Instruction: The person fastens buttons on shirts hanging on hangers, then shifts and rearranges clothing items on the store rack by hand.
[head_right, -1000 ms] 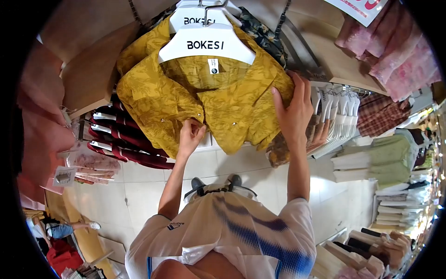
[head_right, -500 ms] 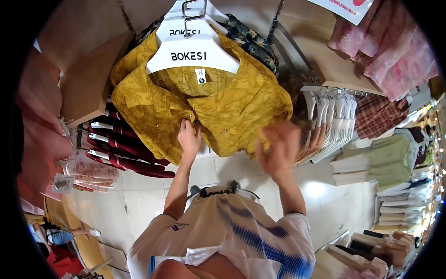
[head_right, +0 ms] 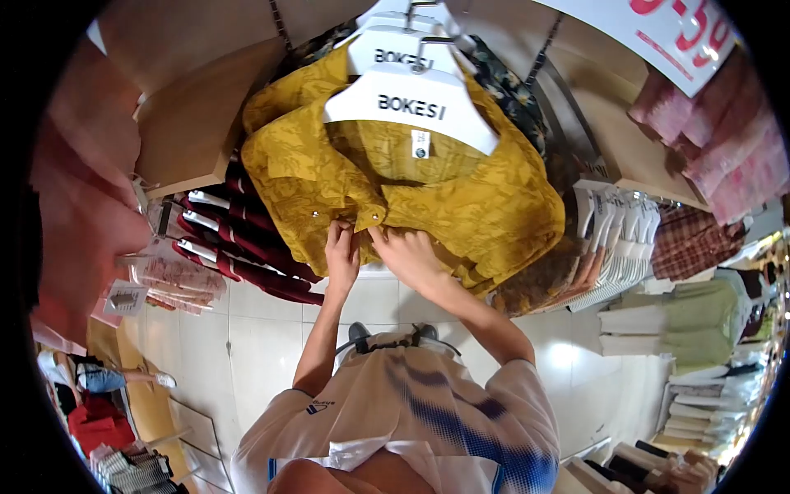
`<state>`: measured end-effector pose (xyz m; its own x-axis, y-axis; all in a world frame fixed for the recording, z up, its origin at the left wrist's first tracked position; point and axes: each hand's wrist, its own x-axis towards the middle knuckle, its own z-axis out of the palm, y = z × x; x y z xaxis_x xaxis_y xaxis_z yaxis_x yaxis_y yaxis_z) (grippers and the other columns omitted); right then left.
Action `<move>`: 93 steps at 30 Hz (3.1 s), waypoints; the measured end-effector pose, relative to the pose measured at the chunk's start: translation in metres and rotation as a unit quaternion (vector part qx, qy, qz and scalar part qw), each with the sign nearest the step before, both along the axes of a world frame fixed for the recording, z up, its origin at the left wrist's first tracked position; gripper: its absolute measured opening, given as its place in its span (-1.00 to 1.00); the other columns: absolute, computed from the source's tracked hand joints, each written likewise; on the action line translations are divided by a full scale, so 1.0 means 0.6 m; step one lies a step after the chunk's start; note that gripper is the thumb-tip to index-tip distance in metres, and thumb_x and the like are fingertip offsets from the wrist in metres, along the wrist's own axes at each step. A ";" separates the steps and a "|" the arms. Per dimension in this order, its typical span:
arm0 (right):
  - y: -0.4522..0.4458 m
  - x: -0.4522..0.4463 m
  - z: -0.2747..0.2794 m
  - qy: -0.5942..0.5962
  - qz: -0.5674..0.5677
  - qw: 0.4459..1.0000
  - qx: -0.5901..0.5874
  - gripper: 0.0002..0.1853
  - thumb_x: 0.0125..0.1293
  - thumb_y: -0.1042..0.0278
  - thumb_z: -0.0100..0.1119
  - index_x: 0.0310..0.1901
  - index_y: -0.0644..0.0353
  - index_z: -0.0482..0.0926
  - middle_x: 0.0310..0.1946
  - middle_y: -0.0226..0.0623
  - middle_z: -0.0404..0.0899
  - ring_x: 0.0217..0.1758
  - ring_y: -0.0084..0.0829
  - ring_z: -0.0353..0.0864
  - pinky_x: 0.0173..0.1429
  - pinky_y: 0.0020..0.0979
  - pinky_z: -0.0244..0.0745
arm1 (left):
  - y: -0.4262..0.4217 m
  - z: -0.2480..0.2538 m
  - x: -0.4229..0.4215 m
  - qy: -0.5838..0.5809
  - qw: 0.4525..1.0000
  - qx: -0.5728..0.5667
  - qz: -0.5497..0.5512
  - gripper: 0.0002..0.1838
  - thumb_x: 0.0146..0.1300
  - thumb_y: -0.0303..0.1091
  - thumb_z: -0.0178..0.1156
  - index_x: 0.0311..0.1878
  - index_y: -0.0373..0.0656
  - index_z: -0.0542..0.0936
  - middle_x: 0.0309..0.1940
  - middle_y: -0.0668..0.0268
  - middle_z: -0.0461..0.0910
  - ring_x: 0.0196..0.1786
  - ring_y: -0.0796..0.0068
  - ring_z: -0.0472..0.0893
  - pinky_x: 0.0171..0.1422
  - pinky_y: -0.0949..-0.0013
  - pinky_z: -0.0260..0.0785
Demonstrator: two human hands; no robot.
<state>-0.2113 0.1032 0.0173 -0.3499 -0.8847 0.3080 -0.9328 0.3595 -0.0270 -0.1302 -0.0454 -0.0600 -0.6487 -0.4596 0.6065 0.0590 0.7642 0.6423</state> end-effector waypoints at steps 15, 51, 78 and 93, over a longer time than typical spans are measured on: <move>-0.028 0.006 0.032 0.056 -0.078 0.993 0.070 -0.69 0.07 0.47 0.19 -0.11 0.30 0.48 -0.48 -0.22 0.63 -0.55 -0.28 0.71 -0.56 -0.31 0.52 | -0.002 0.038 0.002 0.043 0.998 -0.026 -0.027 -0.76 0.14 -0.71 0.15 -0.11 -0.33 0.47 -0.14 0.04 0.46 -0.21 -0.03 0.52 -0.18 0.21 0.44; 0.003 0.005 0.009 -0.193 -0.053 0.980 0.012 -0.84 0.27 0.40 0.12 -0.20 0.27 0.62 -0.43 0.02 0.64 -0.38 0.08 0.65 -0.30 -0.03 0.53 | 0.019 0.032 0.005 -0.057 0.970 0.178 -0.155 -0.81 0.24 -0.49 0.19 -0.17 -0.40 0.45 -0.22 0.08 0.48 -0.28 0.22 0.47 -0.13 0.28 0.36; 0.008 0.006 0.003 -0.203 -0.052 0.972 -0.105 -0.81 0.27 0.32 0.23 -0.34 0.31 0.60 -0.54 0.02 0.59 -0.48 0.07 0.60 -0.39 -0.08 0.51 | 0.018 0.037 0.002 -0.016 0.967 0.169 -0.188 -0.88 0.27 -0.56 0.18 -0.22 -0.35 0.43 -0.23 0.11 0.46 -0.29 0.24 0.52 -0.18 0.29 0.38; 0.014 -0.001 -0.014 -0.211 -0.064 0.969 -0.108 -0.84 0.27 0.34 0.23 -0.19 0.21 0.66 -0.51 -0.03 0.63 -0.48 0.00 0.63 -0.35 -0.15 0.55 | 0.017 0.032 0.001 -0.019 0.968 0.142 -0.206 -0.87 0.28 -0.55 0.19 -0.18 -0.35 0.45 -0.19 0.09 0.47 -0.26 0.15 0.54 -0.22 0.28 0.40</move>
